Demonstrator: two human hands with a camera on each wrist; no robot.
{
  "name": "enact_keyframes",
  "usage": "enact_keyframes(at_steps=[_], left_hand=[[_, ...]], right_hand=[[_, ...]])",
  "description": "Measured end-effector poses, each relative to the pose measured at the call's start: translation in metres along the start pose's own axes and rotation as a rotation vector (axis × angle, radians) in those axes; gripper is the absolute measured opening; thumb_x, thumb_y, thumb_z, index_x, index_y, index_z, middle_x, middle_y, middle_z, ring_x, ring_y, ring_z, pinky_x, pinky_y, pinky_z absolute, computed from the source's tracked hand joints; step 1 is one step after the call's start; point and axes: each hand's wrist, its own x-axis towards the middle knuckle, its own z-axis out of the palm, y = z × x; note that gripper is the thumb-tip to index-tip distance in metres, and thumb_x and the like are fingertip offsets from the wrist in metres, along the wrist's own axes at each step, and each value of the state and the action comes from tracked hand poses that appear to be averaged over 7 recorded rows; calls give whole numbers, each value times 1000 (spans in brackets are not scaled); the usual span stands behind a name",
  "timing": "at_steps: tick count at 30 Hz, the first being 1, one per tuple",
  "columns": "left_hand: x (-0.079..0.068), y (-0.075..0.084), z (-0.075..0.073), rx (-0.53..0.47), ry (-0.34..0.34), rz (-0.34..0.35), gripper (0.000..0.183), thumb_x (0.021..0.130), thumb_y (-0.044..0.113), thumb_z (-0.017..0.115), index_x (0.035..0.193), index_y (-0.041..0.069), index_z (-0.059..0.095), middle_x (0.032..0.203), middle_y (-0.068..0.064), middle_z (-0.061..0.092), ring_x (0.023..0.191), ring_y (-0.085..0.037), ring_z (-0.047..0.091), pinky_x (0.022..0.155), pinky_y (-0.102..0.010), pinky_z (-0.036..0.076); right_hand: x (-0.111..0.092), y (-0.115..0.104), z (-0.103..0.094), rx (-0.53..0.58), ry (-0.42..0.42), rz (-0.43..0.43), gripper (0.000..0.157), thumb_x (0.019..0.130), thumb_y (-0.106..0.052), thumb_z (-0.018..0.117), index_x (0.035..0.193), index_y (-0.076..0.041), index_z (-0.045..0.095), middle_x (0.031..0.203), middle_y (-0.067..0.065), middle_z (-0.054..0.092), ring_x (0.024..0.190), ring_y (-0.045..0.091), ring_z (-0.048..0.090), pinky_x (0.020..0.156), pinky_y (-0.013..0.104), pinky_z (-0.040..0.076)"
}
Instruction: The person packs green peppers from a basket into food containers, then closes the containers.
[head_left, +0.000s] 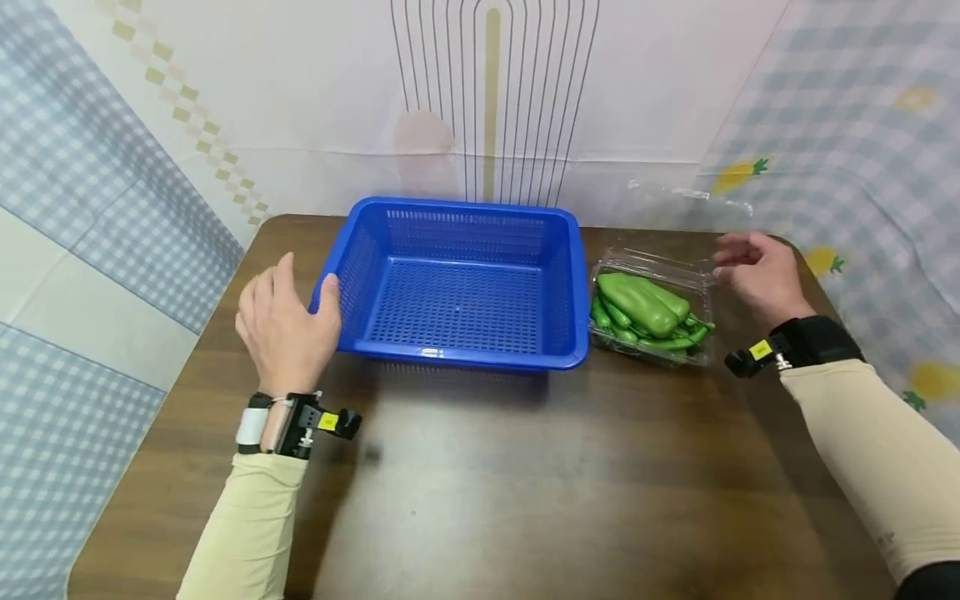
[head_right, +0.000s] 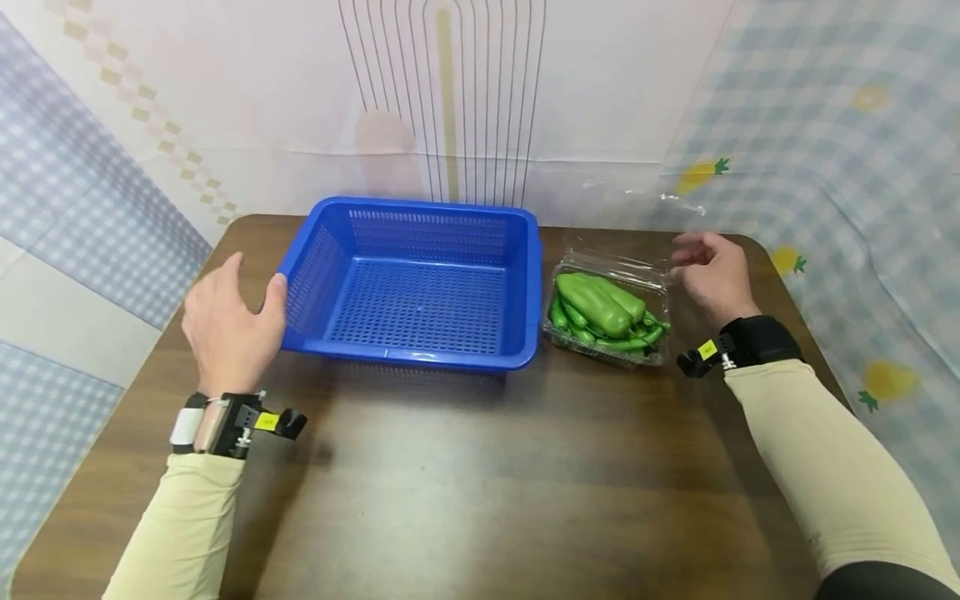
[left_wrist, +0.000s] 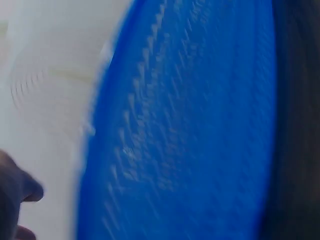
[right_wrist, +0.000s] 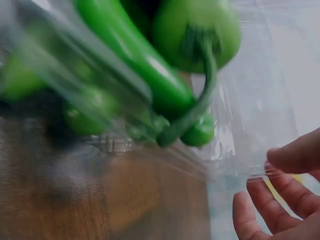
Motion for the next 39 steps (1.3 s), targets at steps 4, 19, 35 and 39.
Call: enact_keyframes(at_steps=[4,19,35,39], left_hand=[[-9,63,13,-212,165,341,39,90,23,58,121,0,60,116,-19,62,115,-33,49,104,-48,32],[-126,251,145,-519,-473,278,81,96,38,50,153,11,0,159,-8,8,142,-18,0,115,-38,12],[-106,285,202,-676,-195,-315,65,93,68,34,144,29,36,140,4,47,123,-16,46,96,-43,43],[-104,285,208,-645,-144,-373,49,95,59,42,128,24,50,116,3,60,102,-17,57,82,-40,47]], right_hand=[[-24,-9,-1,18,32,-54,30,94,-10,60,124,-8,61,111,4,60,93,4,54,73,13,44],[-85,-13,21,-45,188,-22,39,98,-35,53,133,-17,58,105,5,64,85,2,56,68,18,43],[-122,-7,40,-182,501,-211,34,87,-8,59,120,-13,68,95,14,67,65,-8,46,66,30,37],[-135,-5,46,-190,508,-204,39,85,-6,59,123,-11,65,105,13,68,74,3,59,70,26,43]])
